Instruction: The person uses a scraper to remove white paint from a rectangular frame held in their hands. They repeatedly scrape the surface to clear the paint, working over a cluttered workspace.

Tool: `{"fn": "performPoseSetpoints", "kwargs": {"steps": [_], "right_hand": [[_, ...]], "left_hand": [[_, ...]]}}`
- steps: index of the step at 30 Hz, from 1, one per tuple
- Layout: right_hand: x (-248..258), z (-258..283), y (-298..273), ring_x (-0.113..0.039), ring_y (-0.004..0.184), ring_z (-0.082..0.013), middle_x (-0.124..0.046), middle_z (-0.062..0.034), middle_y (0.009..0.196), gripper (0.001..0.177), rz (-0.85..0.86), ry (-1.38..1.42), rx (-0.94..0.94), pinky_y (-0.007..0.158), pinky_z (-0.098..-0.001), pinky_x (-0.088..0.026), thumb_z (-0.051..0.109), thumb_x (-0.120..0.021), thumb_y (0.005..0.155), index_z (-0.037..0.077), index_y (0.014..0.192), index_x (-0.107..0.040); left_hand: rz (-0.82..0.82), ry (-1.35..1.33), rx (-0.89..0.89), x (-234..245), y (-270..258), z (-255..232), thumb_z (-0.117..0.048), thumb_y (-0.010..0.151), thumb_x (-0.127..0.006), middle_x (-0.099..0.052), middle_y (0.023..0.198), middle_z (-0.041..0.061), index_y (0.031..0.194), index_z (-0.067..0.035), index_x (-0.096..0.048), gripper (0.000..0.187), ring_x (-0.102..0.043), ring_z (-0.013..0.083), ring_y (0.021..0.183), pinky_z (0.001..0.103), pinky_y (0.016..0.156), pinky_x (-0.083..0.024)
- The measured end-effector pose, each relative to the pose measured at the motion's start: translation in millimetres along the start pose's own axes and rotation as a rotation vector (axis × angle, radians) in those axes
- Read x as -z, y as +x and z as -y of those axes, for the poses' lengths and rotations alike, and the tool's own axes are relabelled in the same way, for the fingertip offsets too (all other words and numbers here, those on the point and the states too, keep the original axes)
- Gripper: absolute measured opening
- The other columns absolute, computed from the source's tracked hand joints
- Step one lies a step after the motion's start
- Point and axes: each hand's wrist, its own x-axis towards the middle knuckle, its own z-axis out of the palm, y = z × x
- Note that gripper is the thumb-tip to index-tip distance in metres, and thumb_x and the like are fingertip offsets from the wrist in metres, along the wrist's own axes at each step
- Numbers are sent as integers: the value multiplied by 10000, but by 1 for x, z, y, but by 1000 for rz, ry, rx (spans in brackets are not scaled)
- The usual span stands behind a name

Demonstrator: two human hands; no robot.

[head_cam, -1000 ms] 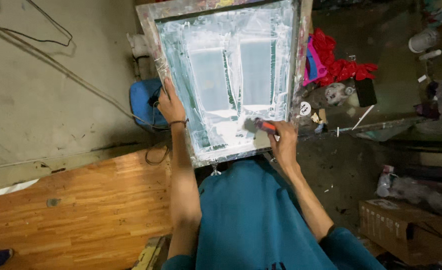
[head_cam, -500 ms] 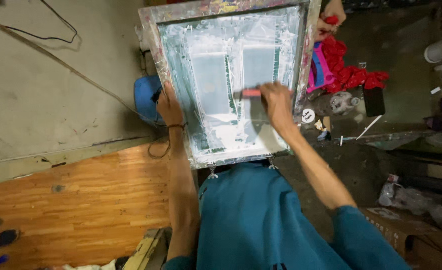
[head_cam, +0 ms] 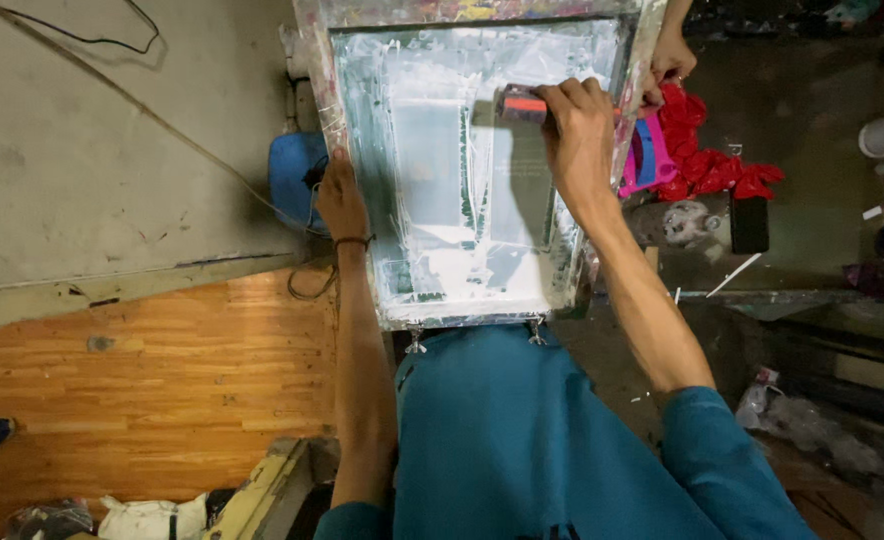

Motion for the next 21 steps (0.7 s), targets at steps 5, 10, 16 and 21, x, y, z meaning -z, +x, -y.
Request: {"fn": "performPoseSetpoints", "kwargs": {"steps": [5,10,16,21], "right_hand": [[-31,-6,-7,-518,877,-343,-636,-137,953,244,6,-136,-13,720,-454,-391,29,-564,976,31,1164,-719],[-77,-18,-84,-608,986,-303,-695,-113,1026,200,76,-224,20,864,-405,-482,67,-616,999,128,1141,-742],[-69,19,-174,-610,1040,-303,-690,-107,1034,261,274,-163,-18,910,-413,-479,116,-596,1000,102,1234,-711],[-73,-3,-194,-631,943,-372,-695,-147,975,246,298,82,-224,841,-479,-499,46,-660,920,102,1149,-731]], "left_hand": [[-27,33,-50,-3,5,13,-503,1053,-373,-764,1166,158,1203,-61,-731,588,-707,319,1080,412,884,-507],[-91,-54,-43,-14,6,24,-574,1087,-470,-742,1171,200,1234,-94,-747,573,-673,442,1107,526,925,-521],[-61,-26,-50,-20,15,46,-546,1108,-449,-717,1214,268,1280,-28,-709,605,-674,466,1111,531,956,-518],[-97,38,-49,-29,23,74,-546,1107,-467,-770,1096,185,1193,-73,-761,564,-719,422,962,506,892,-550]]}}
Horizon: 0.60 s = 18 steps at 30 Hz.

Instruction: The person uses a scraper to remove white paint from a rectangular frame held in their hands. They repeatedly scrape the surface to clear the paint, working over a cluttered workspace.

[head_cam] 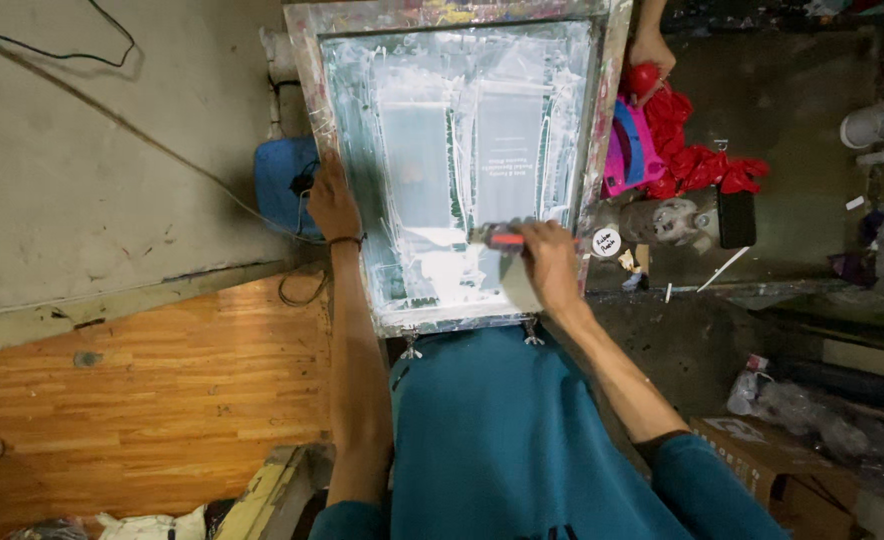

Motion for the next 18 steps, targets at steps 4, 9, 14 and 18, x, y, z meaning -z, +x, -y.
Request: {"fn": "performPoseSetpoints", "kwargs": {"steps": [4,9,14,18], "right_hand": [[27,-16,41,-613,935,-376,-666,-151,960,198,-53,12,-47,836,-453,-489,73,-656,921,99,1104,-724],[86,19,85,-598,972,-339,-662,-92,1009,463,-172,31,-63,870,-442,-481,-51,-815,762,127,1179,-722],[89,39,84,-621,1047,-434,-678,-191,1063,486,-212,120,-75,936,-500,-492,-144,-788,735,56,1171,-712],[91,51,76,-649,1049,-436,-697,-192,1049,467,-220,175,-104,950,-500,-502,-145,-774,749,57,1166,-713]], "left_hand": [[-5,-7,-17,2,-2,-16,-547,1098,-476,-763,944,197,1059,-51,-775,580,-717,432,879,479,819,-562],[-6,-44,-27,1,0,-10,-547,1101,-477,-691,736,190,858,-93,-711,566,-682,462,781,400,754,-552],[5,58,-44,2,4,-7,-528,1127,-435,-736,846,191,1015,-62,-748,572,-703,386,738,396,692,-547],[36,39,30,-3,4,13,-637,1105,-409,-719,851,210,1064,-70,-747,662,-706,414,779,375,705,-540]]}}
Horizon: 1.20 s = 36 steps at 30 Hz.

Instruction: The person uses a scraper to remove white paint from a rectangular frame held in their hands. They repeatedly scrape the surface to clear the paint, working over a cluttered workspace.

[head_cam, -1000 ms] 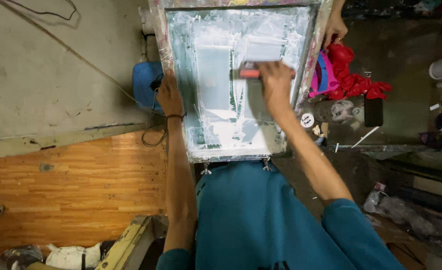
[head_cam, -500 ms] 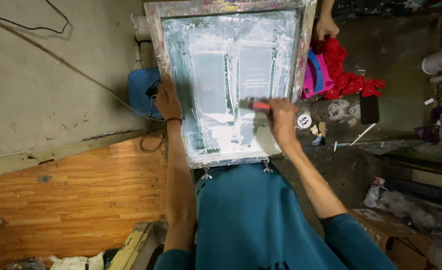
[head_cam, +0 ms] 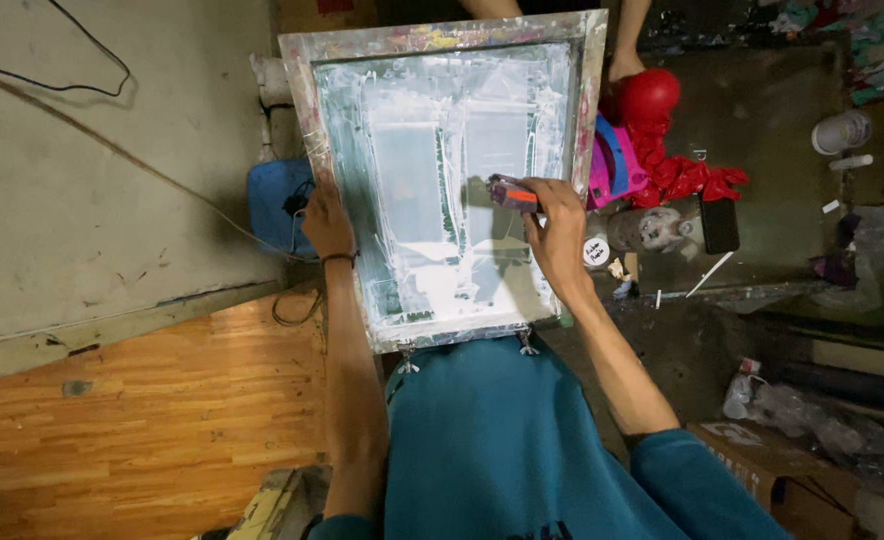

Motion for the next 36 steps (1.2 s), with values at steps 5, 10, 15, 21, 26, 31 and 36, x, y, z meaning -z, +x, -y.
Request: {"fn": "performPoseSetpoints", "kwargs": {"steps": [5,10,15,21,26,31,36], "right_hand": [[5,-15,-7,-646,1035,-459,-696,-226,1034,490,-30,-15,-4,942,-526,-507,-170,-771,740,19,1188,-716],[18,-19,2,-641,1011,-482,-696,-258,1026,521,-70,-33,48,925,-548,-501,-191,-772,727,-19,1214,-710],[28,-10,17,-647,1035,-434,-705,-194,1052,520,-100,-31,64,960,-509,-498,-189,-782,745,32,1213,-728],[25,-3,36,-656,1033,-446,-698,-209,1034,507,-83,-71,137,966,-522,-486,-201,-812,711,0,1170,-734],[21,-3,40,-660,1036,-419,-699,-168,1044,523,-83,-59,136,964,-491,-487,-188,-804,726,46,1189,-738],[35,25,33,-651,1010,-433,-686,-188,1016,524,-77,-65,161,935,-490,-494,-211,-775,736,32,1199,-739],[28,17,41,-650,978,-415,-681,-187,995,548,-46,-122,184,895,-496,-505,-183,-815,705,31,1204,-738]], "left_hand": [[18,18,12,10,-7,-24,-606,1096,-436,-736,987,250,1185,-54,-738,635,-687,487,898,538,773,-542],[22,12,23,10,-9,-19,-670,1082,-403,-740,1008,231,1136,-90,-735,670,-682,517,919,564,786,-544],[53,20,-27,19,-15,-38,-515,1123,-360,-726,1063,272,1210,-54,-696,577,-660,554,966,620,827,-534],[76,-6,3,28,-23,-47,-631,1098,-368,-693,1021,268,1101,-64,-682,648,-651,534,988,610,826,-504],[74,-71,28,47,-29,-96,-652,1084,-372,-719,1054,248,1195,-65,-690,677,-659,518,1033,579,880,-521],[83,-136,46,51,-39,-90,-547,1112,-407,-723,1149,252,1251,-40,-699,601,-654,504,1092,568,931,-522],[74,-79,21,43,-32,-75,-546,1119,-378,-701,1135,272,1182,-61,-706,589,-637,523,1072,616,880,-516]]}}
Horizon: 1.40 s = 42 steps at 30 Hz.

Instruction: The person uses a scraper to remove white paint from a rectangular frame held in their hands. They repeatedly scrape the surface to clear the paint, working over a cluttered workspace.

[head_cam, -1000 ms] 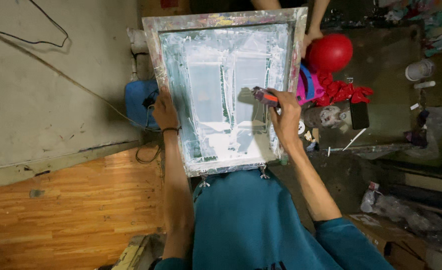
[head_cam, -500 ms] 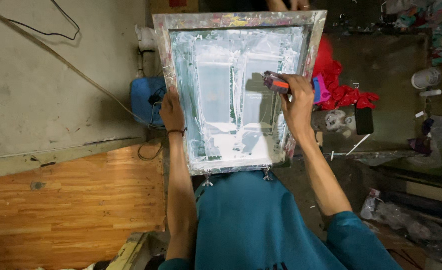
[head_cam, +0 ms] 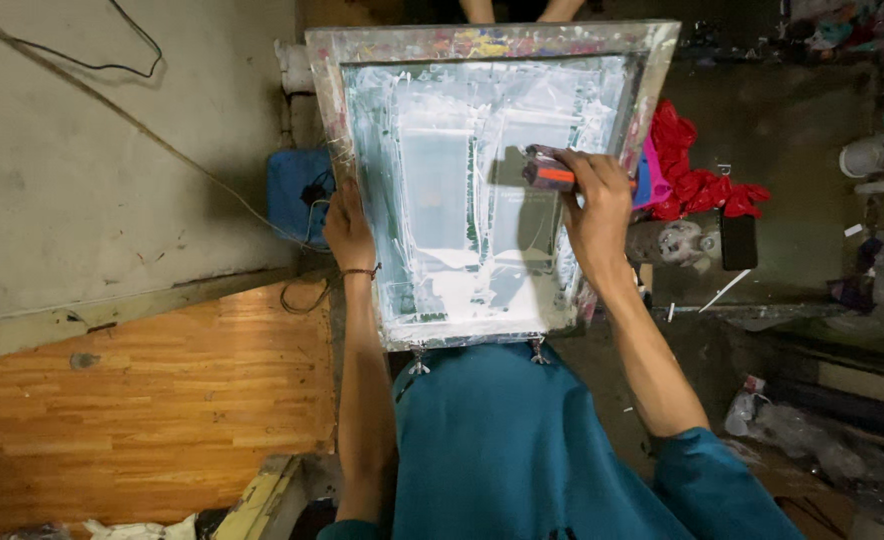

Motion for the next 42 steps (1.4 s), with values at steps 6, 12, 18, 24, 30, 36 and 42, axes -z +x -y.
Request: {"fn": "performPoseSetpoints", "kwargs": {"steps": [6,12,18,24,30,36,42], "right_hand": [[-64,-46,28,-654,969,-349,-692,-141,960,359,117,-59,32,910,-434,-498,-103,-687,859,87,1159,-741],[-144,-98,34,-686,946,-317,-722,-113,951,243,202,-207,55,878,-414,-520,-51,-621,927,110,1078,-723],[-193,-133,10,-704,960,-295,-751,-93,1004,242,278,-343,59,847,-414,-527,60,-567,1014,179,1135,-739],[-163,-80,-89,-714,1027,-379,-763,-183,1100,265,427,-284,-20,890,-493,-534,6,-579,979,110,1157,-745],[-119,-48,-99,-687,950,-374,-719,-145,970,221,443,-74,-58,844,-462,-538,44,-579,982,128,1127,-723],[-160,11,-106,-689,985,-342,-727,-108,986,203,574,-97,93,863,-445,-541,91,-588,953,154,1099,-714],[-166,27,-40,-692,894,-392,-706,-167,885,168,441,-75,75,789,-483,-551,73,-582,960,93,1025,-736]], "left_hand": [[-86,56,22,-45,33,86,-550,1104,-465,-743,1216,152,1303,-147,-736,524,-707,406,1056,494,913,-568],[-97,192,127,-66,46,90,-664,1035,-422,-736,984,308,1116,-67,-789,706,-660,570,984,642,853,-519],[-189,471,179,-96,62,152,-482,929,-517,-722,857,285,930,-33,-757,510,-713,513,830,598,690,-560],[-168,731,-9,-122,85,258,-516,989,-470,-723,813,275,981,45,-741,623,-748,420,706,477,573,-597],[11,189,197,-59,39,63,-701,1036,-352,-696,1084,370,1192,27,-724,832,-688,521,985,567,818,-571],[57,106,211,-40,35,38,-753,1002,-348,-691,1118,335,1155,47,-714,893,-657,535,1087,605,942,-517],[17,4,121,-28,22,13,-660,1006,-394,-684,1043,388,1012,72,-697,792,-613,590,1081,634,969,-448]]}}
